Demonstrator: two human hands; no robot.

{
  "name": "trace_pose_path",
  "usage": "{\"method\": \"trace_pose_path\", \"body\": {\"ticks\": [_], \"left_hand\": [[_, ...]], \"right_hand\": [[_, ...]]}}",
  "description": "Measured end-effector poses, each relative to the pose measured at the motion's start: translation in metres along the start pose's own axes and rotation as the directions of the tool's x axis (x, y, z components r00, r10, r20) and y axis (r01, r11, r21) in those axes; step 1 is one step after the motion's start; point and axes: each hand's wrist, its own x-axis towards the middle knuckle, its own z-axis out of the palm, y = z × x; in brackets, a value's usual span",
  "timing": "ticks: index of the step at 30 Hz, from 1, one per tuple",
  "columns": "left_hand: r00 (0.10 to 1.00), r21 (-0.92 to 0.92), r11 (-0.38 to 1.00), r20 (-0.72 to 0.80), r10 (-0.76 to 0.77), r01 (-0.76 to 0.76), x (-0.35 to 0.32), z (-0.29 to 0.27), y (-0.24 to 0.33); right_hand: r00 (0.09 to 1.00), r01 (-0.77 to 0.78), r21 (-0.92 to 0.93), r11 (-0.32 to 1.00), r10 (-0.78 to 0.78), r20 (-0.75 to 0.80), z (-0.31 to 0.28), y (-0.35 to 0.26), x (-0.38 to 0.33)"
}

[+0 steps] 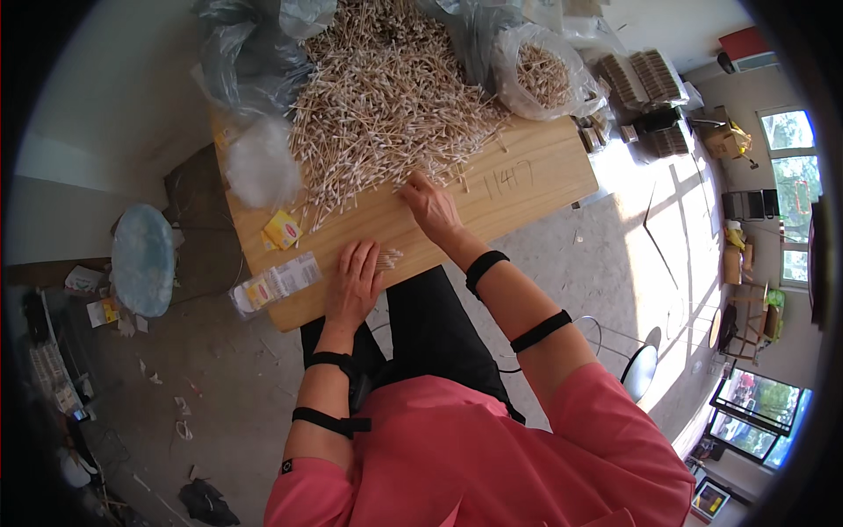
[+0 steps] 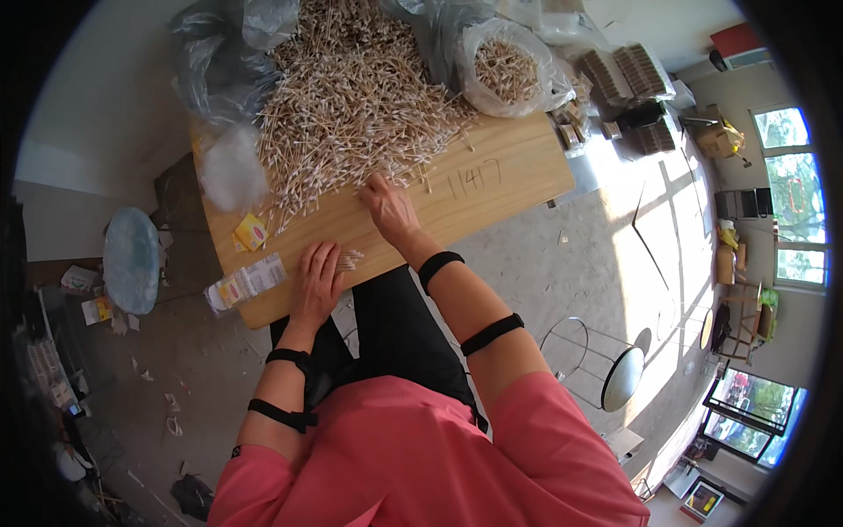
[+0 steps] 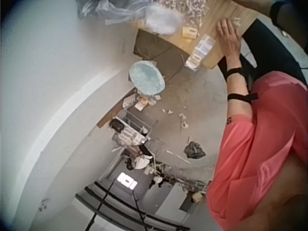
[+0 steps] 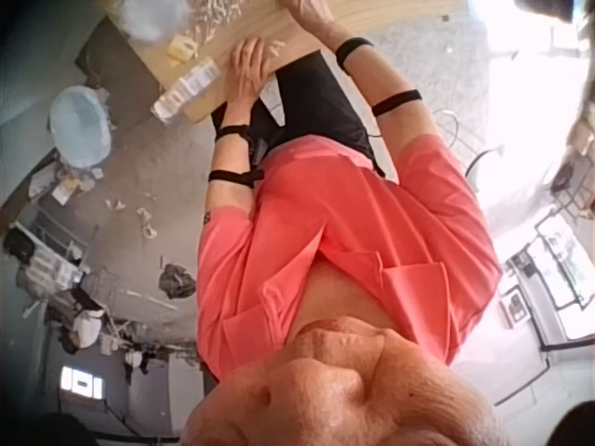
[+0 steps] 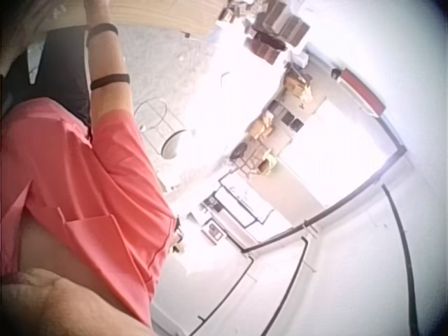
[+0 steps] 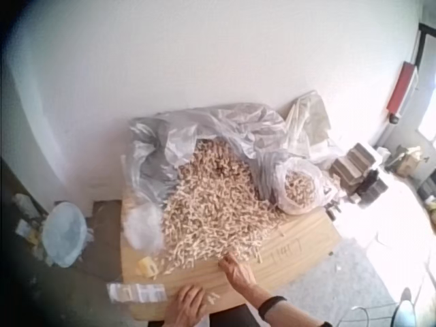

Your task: Organize a group of cotton swabs and place them into a small plastic package.

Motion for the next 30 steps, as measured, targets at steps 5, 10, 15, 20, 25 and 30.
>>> {"method": "trace_pose_path", "body": {"ticks": [5,10,15,20,25,30], "left_hand": [[0.999,-0.007,0.999,0.009,-0.043,0.043,-0.003,-0.001,0.002],[1.000,0.007,1.000,-0.006,-0.028,0.028,-0.003,-0.006,0.001],[1.000,0.026,0.999,-0.025,-0.020,0.020,0.000,-0.004,0.001],[0.999,0.018,1.000,-0.044,-0.002,0.003,-0.004,-0.003,0.000],[0.999,0.020,1.000,-0.045,0.005,-0.004,-0.002,-0.003,0.001],[0.999,0.004,1.000,-0.031,-0.017,0.017,-0.003,-0.001,-0.001]], "right_hand": [[0.991,-0.109,0.160,0.981,0.095,0.096,0.025,-0.048,-0.013],[0.967,-0.193,-0.061,0.979,0.179,-0.184,-0.005,-0.015,-0.013],[0.997,0.074,-0.205,0.976,-0.076,0.002,-0.014,0.017,0.011],[0.992,0.122,-0.019,0.992,-0.122,-0.039,-0.017,-0.012,0.023],[0.992,0.034,0.214,0.976,-0.008,-0.124,-0.011,-0.033,0.006],[0.954,-0.234,0.216,0.948,0.266,-0.135,-0.009,-0.020,-0.041]]}}
